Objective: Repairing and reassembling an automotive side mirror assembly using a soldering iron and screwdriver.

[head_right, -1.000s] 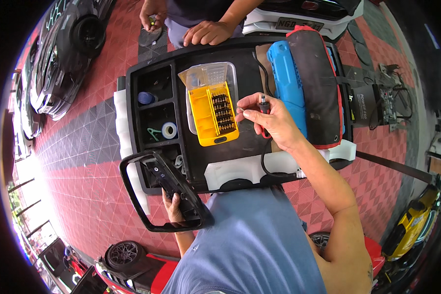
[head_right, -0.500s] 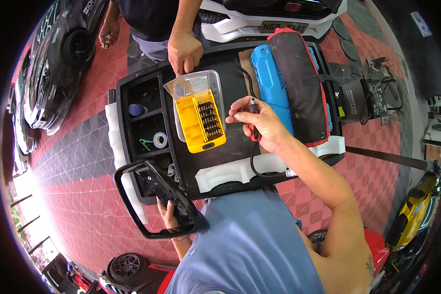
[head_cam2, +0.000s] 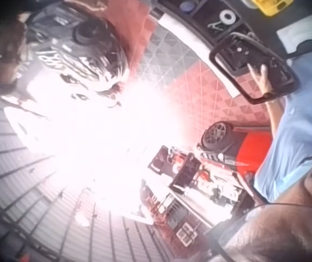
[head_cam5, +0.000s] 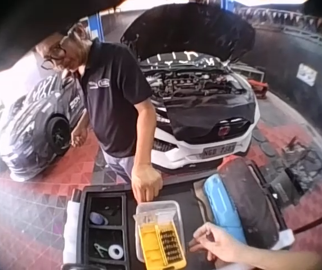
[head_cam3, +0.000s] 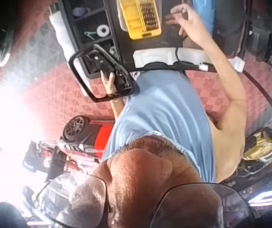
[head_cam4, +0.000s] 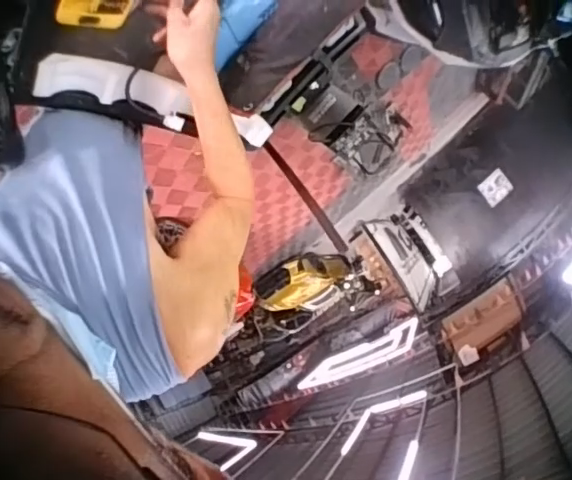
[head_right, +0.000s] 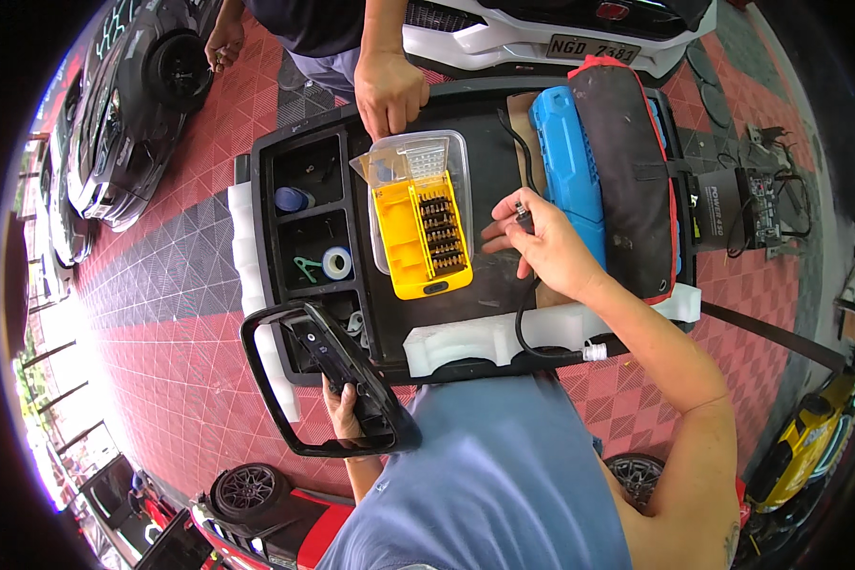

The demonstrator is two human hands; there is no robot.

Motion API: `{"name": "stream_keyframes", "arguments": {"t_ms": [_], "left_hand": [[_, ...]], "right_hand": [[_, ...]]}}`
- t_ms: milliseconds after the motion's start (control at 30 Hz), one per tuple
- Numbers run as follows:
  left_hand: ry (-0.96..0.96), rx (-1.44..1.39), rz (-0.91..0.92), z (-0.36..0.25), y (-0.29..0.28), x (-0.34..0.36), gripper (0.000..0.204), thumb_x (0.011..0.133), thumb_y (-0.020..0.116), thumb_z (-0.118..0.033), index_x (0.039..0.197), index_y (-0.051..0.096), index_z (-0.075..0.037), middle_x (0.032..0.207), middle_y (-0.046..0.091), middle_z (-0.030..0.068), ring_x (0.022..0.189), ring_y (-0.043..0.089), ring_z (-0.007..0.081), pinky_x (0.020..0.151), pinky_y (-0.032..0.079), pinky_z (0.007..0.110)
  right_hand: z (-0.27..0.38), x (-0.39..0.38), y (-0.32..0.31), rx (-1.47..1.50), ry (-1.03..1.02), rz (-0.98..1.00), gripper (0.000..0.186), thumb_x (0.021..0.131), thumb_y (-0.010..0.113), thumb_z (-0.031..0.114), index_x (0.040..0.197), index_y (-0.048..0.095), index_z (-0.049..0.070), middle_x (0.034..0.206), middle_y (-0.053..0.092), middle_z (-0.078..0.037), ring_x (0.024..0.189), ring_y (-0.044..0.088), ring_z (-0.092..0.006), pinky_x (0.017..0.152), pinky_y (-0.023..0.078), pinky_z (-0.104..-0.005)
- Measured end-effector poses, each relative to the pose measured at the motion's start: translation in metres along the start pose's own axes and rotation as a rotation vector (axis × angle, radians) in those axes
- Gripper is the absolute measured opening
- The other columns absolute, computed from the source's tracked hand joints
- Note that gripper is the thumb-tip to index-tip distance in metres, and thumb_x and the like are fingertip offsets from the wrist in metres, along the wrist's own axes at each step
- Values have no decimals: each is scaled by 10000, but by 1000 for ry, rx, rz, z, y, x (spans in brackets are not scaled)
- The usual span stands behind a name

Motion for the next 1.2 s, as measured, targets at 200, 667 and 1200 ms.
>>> {"name": "stream_keyframes", "arguments": {"t_ms": [200, 667, 1200], "left_hand": [[1, 28, -36, 0, -7, -2, 580, 854, 701, -150, 1325, 397, -1, 1055, 621, 217, 879, 676, 306, 726, 608, 376], [2, 27, -70, 1, -8, -4, 605, 849, 710, -157, 1344, 392, -17, 1068, 621, 209, 879, 674, 310, 742, 602, 385], [-68, -78, -45, 2, -6, -6, 710, 783, 770, -120, 1380, 397, -28, 1140, 623, 127, 962, 655, 242, 839, 564, 358]], "right_hand": [[-5, 9, -3, -426, 70, 202, 94, 939, 490, 61, 1019, 499, 12, 918, 633, -85, 894, 684, -176, 515, 491, -244], [14, 9, -7, -344, 54, 127, 103, 912, 544, 0, 1006, 502, -4, 828, 620, -80, 752, 683, -168, 513, 518, -272], [76, 17, 26, -376, -147, 228, 108, 949, 561, 112, 984, 604, 20, 758, 640, -32, 561, 552, -59, 469, 376, -203]]}}
Point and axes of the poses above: each hand's wrist, its own x-axis towards the middle knuckle, its own y-axis out of the palm, z = x × y, the point moved 6 cm from there along x, towards the middle knuckle
